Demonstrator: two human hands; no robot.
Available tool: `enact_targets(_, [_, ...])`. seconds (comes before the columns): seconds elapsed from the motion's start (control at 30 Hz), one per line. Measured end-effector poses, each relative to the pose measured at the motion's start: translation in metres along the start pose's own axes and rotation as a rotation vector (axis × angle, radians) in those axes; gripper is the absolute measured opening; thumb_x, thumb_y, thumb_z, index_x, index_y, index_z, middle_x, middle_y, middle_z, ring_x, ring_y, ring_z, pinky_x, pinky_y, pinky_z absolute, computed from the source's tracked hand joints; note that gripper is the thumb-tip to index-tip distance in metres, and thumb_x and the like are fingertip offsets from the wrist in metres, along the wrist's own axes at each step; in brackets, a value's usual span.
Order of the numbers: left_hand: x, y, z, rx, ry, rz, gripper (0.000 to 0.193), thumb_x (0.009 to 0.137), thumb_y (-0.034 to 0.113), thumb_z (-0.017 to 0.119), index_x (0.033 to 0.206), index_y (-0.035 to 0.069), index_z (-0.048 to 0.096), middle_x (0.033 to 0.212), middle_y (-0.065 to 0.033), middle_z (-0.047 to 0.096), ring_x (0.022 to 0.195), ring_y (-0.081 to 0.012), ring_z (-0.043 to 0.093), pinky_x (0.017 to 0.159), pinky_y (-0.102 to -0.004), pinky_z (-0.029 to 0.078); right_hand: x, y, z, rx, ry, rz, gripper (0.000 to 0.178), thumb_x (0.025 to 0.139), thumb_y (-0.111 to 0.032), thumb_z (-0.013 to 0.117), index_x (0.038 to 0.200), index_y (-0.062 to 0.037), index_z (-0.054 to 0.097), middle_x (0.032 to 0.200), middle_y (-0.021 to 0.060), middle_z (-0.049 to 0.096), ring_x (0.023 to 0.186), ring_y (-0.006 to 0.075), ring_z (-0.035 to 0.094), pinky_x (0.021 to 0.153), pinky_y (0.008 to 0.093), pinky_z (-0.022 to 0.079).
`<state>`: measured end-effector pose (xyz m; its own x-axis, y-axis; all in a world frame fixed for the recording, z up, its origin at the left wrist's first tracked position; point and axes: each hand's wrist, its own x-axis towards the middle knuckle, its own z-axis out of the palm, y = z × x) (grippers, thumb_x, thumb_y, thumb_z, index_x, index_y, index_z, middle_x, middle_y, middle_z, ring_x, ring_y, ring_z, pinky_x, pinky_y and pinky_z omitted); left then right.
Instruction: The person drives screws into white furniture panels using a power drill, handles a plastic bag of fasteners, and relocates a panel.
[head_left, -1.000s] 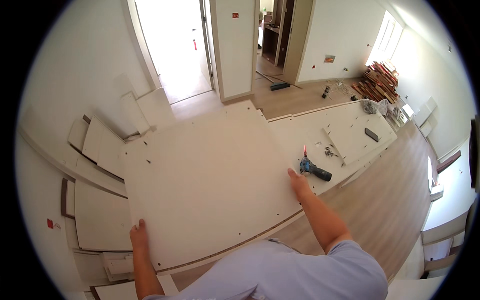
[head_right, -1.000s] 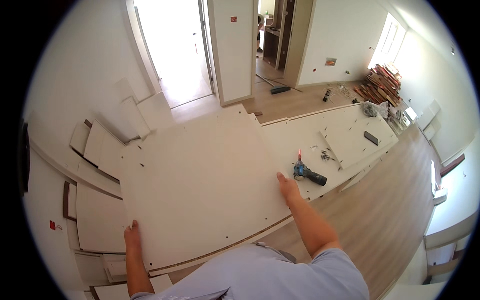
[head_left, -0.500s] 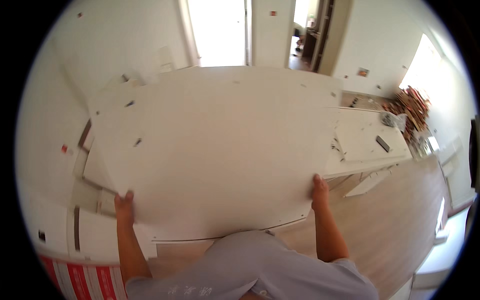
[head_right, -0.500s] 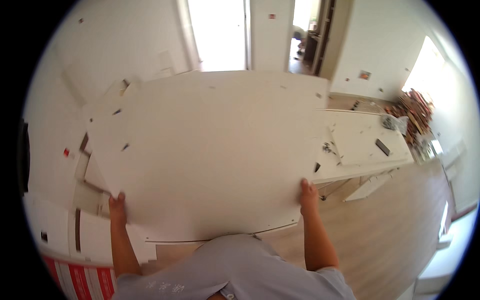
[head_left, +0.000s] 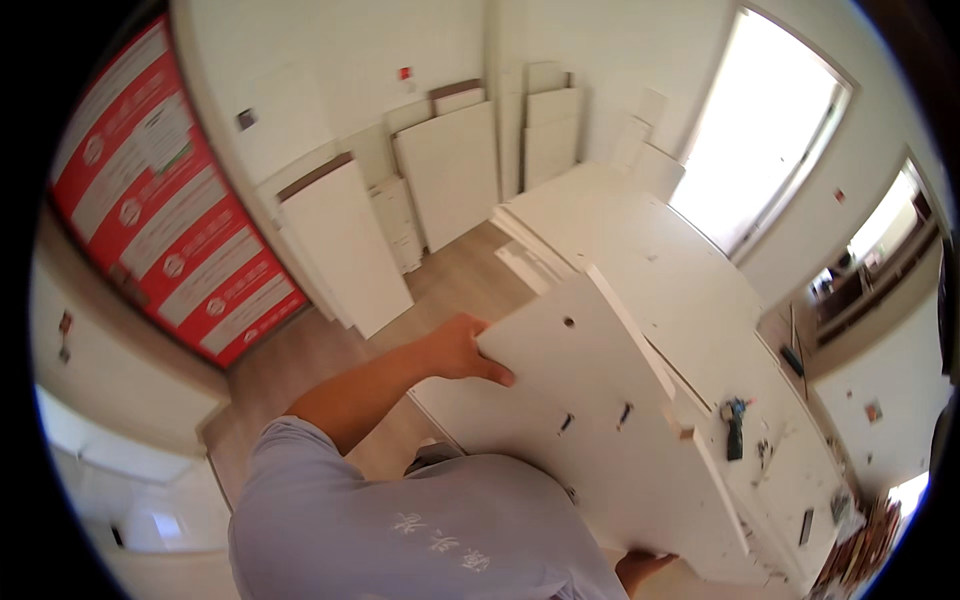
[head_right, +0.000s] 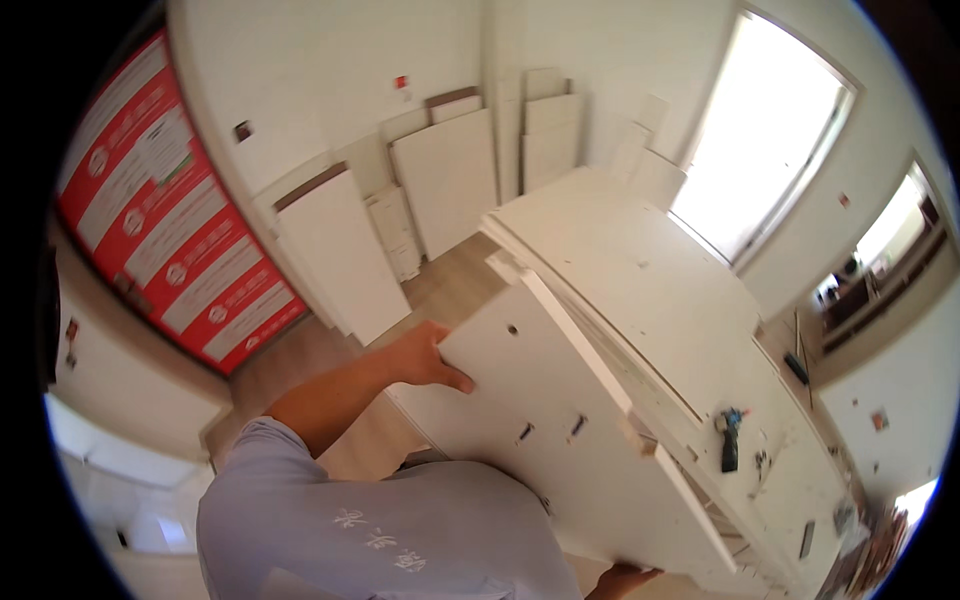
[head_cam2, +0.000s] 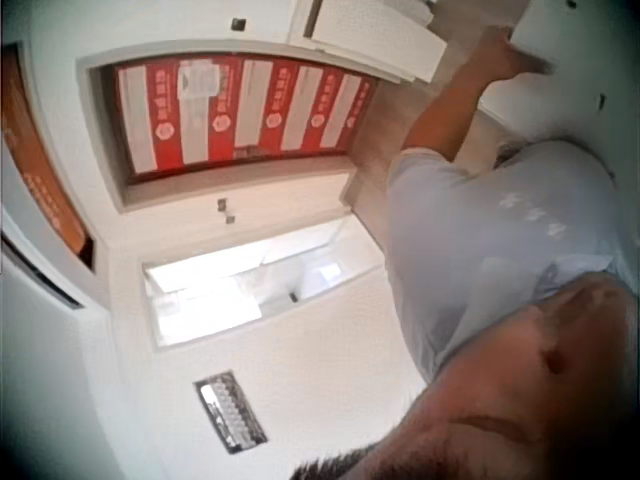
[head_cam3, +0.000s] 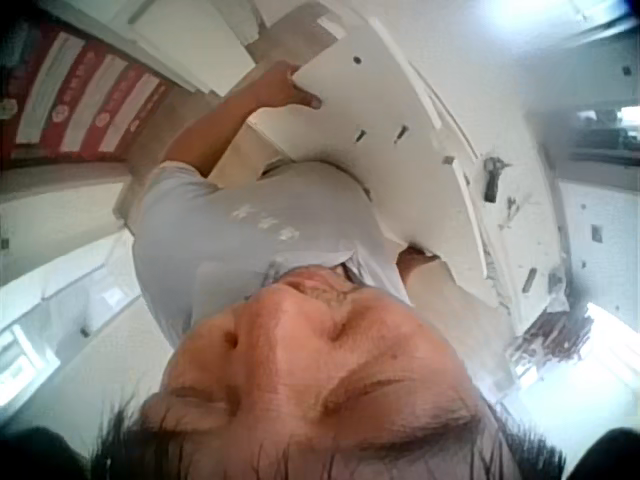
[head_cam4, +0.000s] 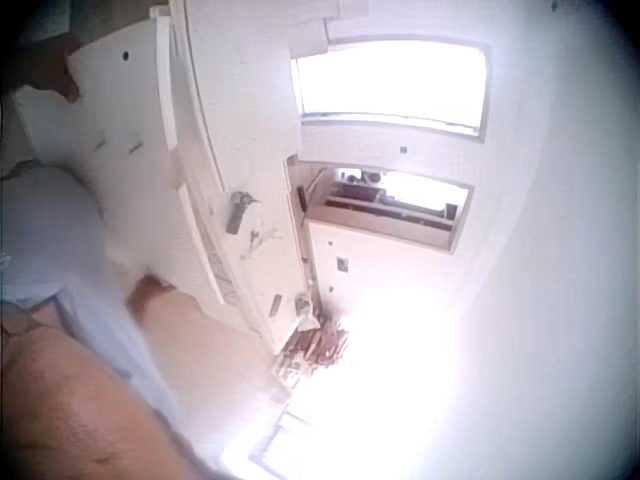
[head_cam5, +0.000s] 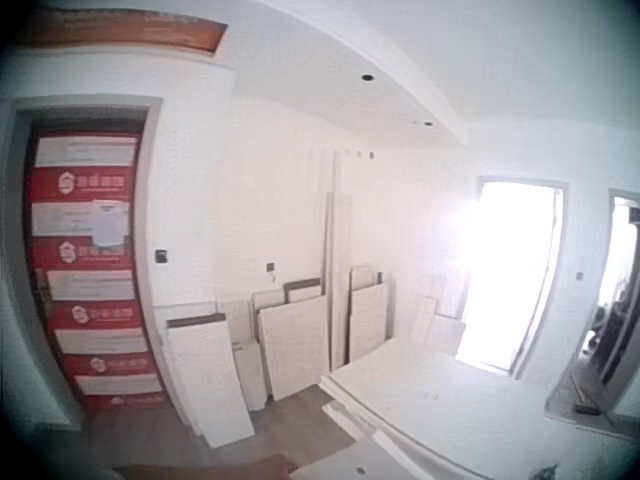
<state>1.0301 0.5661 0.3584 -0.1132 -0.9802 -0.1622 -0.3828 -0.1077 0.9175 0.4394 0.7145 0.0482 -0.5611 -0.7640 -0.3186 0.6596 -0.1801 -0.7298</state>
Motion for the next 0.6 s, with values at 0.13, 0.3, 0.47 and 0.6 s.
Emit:
enact_targets(0.13, [-0.063,-0.008,-0.023,0.008,0.029,0.056,0.051,0.07,0.023,0.101,0.111,0.003,0.079,0.103,-0.0102,0.08,0.093,-0.0159,0.073,0.083,-0.0336,0.058,-0.01,0.023,0.028,-0.02,-0.113,0.075,0.084,0.096,-0.072,0.055,0.155,-0.0131,0.049,0.157,0.012,0.053,0.145,0.0314,0.048,0.119,0.0503,0.038])
enact_targets(0.3, [-0.175,-0.041,-0.07,0.051,0.209,0.056,0.052,0.07,0.033,0.1,0.11,0.007,0.08,0.098,-0.0111,0.08,0.092,-0.0208,0.075,0.084,-0.0352,0.057,-0.024,0.073,0.082,-0.09,-0.272,0.232,0.086,0.095,-0.073,0.054,0.157,-0.0132,0.048,0.158,0.0116,0.052,0.147,0.0319,0.046,0.121,0.0507,0.036])
enact_targets(0.47, [-0.332,-0.086,-0.133,0.152,0.468,-0.065,0.053,0.066,0.045,0.1,0.099,0.009,0.079,0.092,-0.0105,0.077,0.088,-0.029,0.074,0.08,-0.0399,0.057,-0.072,0.152,0.154,-0.169,-0.442,0.457,0.088,0.095,-0.075,0.052,0.158,-0.0133,0.046,0.16,0.0113,0.05,0.149,0.0324,0.045,0.123,0.0511,0.033])
enact_targets(0.6, [-0.452,-0.101,-0.176,0.269,0.707,-0.097,0.052,0.061,0.047,0.102,0.082,0.01,0.072,0.082,-0.0068,0.071,0.076,-0.0293,0.07,0.068,-0.0398,0.054,-0.125,0.24,0.211,-0.222,-0.554,0.696,0.09,0.095,-0.076,0.051,0.159,-0.0133,0.045,0.161,0.011,0.049,0.15,0.0328,0.043,0.125,0.0514,0.032])
